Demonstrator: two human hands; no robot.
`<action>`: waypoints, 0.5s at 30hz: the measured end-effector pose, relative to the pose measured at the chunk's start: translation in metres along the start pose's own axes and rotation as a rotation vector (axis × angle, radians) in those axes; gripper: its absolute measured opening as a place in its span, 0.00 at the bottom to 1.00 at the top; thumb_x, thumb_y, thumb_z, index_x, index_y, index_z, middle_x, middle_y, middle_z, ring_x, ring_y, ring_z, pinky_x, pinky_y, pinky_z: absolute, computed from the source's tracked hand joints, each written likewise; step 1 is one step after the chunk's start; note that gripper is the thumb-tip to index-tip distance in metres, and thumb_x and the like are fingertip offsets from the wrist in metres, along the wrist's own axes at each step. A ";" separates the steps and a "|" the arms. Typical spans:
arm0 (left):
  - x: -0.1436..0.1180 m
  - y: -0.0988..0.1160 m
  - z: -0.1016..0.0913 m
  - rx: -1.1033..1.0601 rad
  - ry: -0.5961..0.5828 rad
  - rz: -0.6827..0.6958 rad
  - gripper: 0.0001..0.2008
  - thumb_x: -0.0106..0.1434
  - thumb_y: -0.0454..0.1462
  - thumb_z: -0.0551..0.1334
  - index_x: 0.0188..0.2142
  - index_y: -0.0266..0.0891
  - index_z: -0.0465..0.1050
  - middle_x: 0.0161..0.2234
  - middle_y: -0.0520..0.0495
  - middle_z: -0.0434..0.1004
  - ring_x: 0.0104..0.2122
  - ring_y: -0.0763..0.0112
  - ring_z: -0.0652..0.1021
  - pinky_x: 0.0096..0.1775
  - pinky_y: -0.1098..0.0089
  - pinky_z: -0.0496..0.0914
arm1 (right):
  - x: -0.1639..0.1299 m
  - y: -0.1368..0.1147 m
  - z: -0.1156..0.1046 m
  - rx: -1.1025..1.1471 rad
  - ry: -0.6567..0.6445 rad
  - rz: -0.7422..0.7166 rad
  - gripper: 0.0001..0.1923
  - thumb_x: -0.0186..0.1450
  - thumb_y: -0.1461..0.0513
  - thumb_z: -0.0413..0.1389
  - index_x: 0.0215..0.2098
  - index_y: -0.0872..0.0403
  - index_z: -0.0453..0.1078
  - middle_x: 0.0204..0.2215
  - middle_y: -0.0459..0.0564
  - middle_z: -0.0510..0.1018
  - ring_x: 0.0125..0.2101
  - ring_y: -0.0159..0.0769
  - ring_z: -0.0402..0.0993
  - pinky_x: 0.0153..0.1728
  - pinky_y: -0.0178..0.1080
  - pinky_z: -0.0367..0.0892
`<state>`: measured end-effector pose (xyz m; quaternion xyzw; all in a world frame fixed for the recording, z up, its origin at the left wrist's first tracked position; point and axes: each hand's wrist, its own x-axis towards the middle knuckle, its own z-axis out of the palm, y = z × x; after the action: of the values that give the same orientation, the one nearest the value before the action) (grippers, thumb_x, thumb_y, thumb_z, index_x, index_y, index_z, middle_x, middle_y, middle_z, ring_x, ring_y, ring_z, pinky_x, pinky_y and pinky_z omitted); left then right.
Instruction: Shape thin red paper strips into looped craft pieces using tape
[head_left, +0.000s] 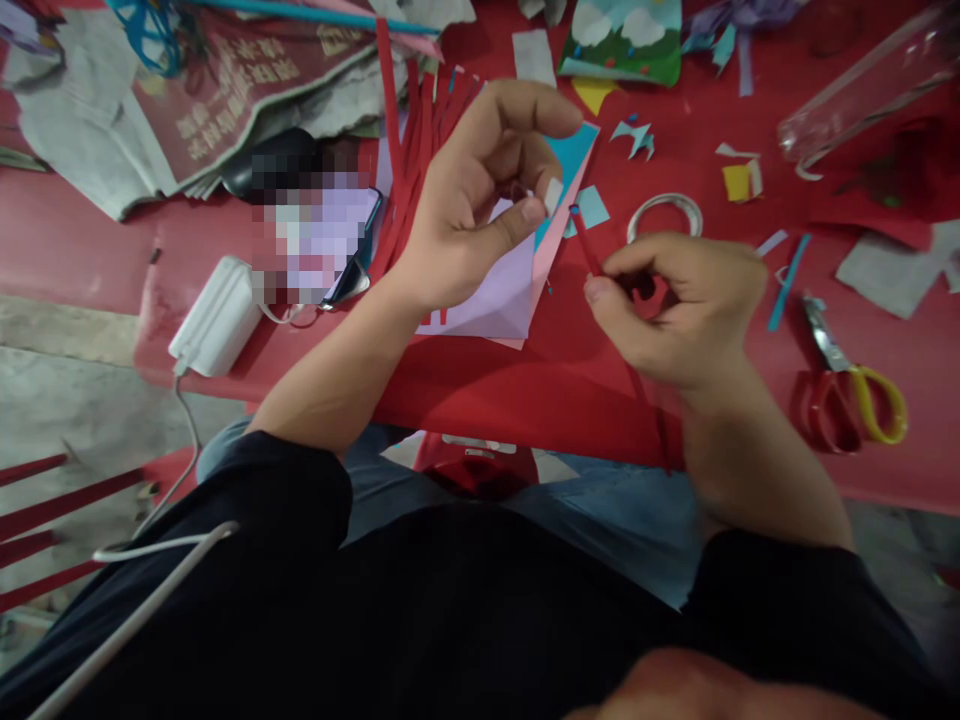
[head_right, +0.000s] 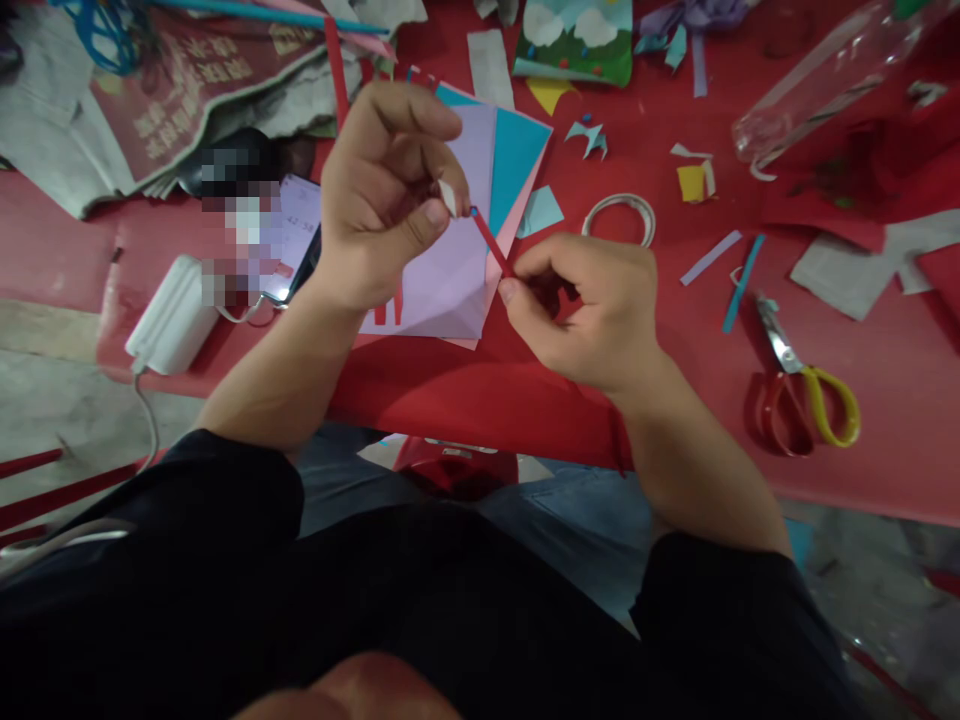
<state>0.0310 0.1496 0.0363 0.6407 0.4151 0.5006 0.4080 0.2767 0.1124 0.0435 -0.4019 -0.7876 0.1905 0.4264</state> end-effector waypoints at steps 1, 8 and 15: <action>0.000 -0.001 0.001 -0.040 0.035 -0.081 0.20 0.70 0.38 0.73 0.60 0.48 0.79 0.52 0.48 0.79 0.54 0.53 0.90 0.54 0.55 0.85 | 0.000 0.000 0.000 0.018 0.000 0.001 0.07 0.67 0.61 0.66 0.33 0.45 0.74 0.24 0.43 0.78 0.23 0.36 0.71 0.27 0.44 0.67; 0.002 -0.004 0.008 -0.289 0.072 -0.163 0.23 0.74 0.30 0.54 0.61 0.44 0.81 0.48 0.51 0.81 0.63 0.51 0.86 0.51 0.59 0.80 | 0.001 0.003 -0.001 0.035 -0.068 0.115 0.05 0.71 0.56 0.65 0.36 0.44 0.79 0.25 0.45 0.78 0.24 0.38 0.72 0.29 0.45 0.72; -0.007 -0.002 0.008 -0.277 0.077 0.006 0.22 0.71 0.31 0.68 0.61 0.51 0.77 0.47 0.51 0.83 0.52 0.58 0.89 0.58 0.56 0.85 | 0.002 0.008 0.003 0.076 -0.030 0.146 0.07 0.71 0.55 0.66 0.35 0.46 0.81 0.24 0.45 0.78 0.23 0.36 0.71 0.27 0.44 0.72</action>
<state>0.0376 0.1431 0.0307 0.5599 0.3555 0.5787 0.4747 0.2774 0.1191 0.0375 -0.4389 -0.7548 0.2566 0.4145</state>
